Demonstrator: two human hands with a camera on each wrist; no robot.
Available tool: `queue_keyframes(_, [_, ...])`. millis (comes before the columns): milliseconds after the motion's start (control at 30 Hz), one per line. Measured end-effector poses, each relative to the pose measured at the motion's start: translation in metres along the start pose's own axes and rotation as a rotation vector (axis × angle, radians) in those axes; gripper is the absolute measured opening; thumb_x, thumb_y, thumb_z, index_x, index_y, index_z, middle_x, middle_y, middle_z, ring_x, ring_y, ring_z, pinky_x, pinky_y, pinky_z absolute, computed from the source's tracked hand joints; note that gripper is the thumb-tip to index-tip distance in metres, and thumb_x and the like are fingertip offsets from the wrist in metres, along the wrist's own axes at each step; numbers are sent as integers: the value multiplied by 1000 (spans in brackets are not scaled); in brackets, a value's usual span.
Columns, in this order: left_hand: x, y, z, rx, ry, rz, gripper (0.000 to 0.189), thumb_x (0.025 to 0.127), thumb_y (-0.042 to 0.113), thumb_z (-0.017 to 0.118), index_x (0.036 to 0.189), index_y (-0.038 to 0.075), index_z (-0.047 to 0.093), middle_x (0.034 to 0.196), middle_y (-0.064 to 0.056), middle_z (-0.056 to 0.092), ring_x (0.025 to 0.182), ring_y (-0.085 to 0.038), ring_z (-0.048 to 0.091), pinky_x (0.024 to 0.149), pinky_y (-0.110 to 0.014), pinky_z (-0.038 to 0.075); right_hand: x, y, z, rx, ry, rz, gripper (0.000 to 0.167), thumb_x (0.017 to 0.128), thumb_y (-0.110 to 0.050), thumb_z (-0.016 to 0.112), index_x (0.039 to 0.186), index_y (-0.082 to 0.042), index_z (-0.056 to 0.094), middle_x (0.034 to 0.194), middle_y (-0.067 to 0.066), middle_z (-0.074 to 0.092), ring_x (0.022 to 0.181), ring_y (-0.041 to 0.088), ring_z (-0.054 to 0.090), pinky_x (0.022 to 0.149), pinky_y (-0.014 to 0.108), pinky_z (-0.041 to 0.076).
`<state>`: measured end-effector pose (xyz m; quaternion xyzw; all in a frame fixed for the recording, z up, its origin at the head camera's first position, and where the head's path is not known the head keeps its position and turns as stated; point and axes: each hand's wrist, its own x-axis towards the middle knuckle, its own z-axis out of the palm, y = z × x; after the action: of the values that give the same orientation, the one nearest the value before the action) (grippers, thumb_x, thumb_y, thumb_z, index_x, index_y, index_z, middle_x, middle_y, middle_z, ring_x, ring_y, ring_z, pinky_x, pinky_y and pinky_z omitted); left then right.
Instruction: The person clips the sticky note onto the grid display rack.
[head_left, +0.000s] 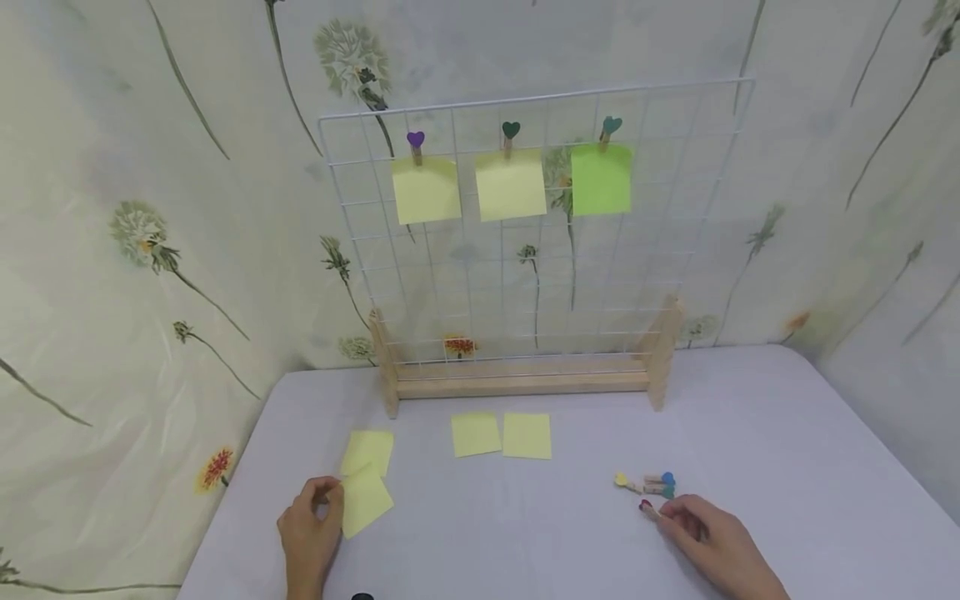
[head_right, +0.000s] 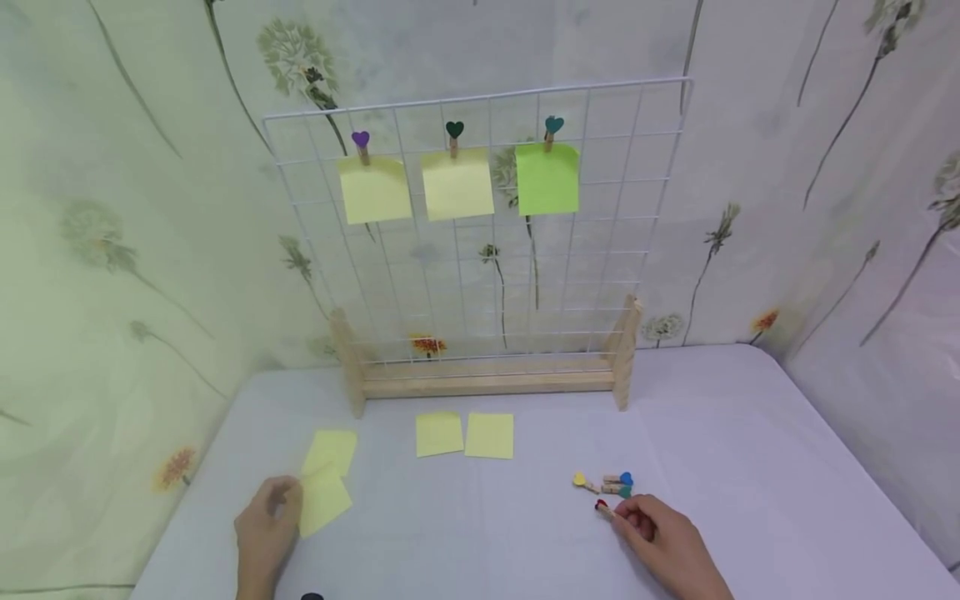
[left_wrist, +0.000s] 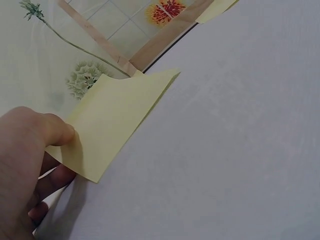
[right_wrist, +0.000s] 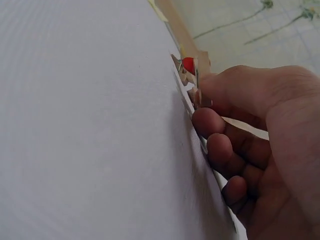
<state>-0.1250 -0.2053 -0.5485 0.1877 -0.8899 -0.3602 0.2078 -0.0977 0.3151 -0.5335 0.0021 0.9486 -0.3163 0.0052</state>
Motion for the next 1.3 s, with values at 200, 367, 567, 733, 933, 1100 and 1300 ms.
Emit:
queue_keyframes(200, [-2,0,0,-8,53,29,7,86,13,62,92,12,66,80,-5,73,71,-19,61,77,-36,36,-2,6,3,40,57,-42,12,89,-32,65,97,-24,65,74,-13,58,65,-1,48,57,19,41])
queue_keyframes(367, [-3,-1,0,-19,50,-5,8,87,14,62,93,13,66,82,-6,73,72,-19,61,73,-34,38,0,13,3,88,125,-73,12,89,-30,65,99,-25,63,78,-12,64,62,0,51,55,19,43])
queue_keyframes(567, [-3,-1,1,-38,32,-26,10,88,15,60,95,12,65,85,-8,73,76,-24,64,75,-37,38,3,15,-1,129,155,-85,17,90,-31,63,105,-23,62,83,-9,68,64,1,58,59,18,47])
queue_keyframes(733, [-3,1,1,-45,41,-18,9,88,14,60,94,11,66,87,-8,73,75,-23,64,74,-36,39,3,15,-1,123,177,-78,18,88,-33,65,104,-24,61,90,-8,71,74,-4,61,64,16,49])
queue_keyframes(933, [-2,2,0,-43,28,-22,10,88,15,59,95,11,66,88,-8,73,76,-24,63,74,-36,39,1,14,0,200,171,-110,22,91,-26,62,111,-18,58,91,-4,69,73,0,61,63,18,50])
queue_keyframes(1100, [-1,4,0,-39,30,-19,10,88,15,59,94,11,66,86,-7,73,75,-22,63,72,-34,38,0,14,-1,269,170,-158,26,96,-19,54,121,-14,57,90,1,66,65,8,58,57,22,49])
queue_keyframes(1300, [-1,3,0,-38,14,-48,11,89,16,59,96,12,66,88,-8,73,77,-23,63,73,-35,37,1,15,-2,272,121,-113,24,96,-28,54,117,-20,62,109,-11,65,75,5,60,63,21,51])
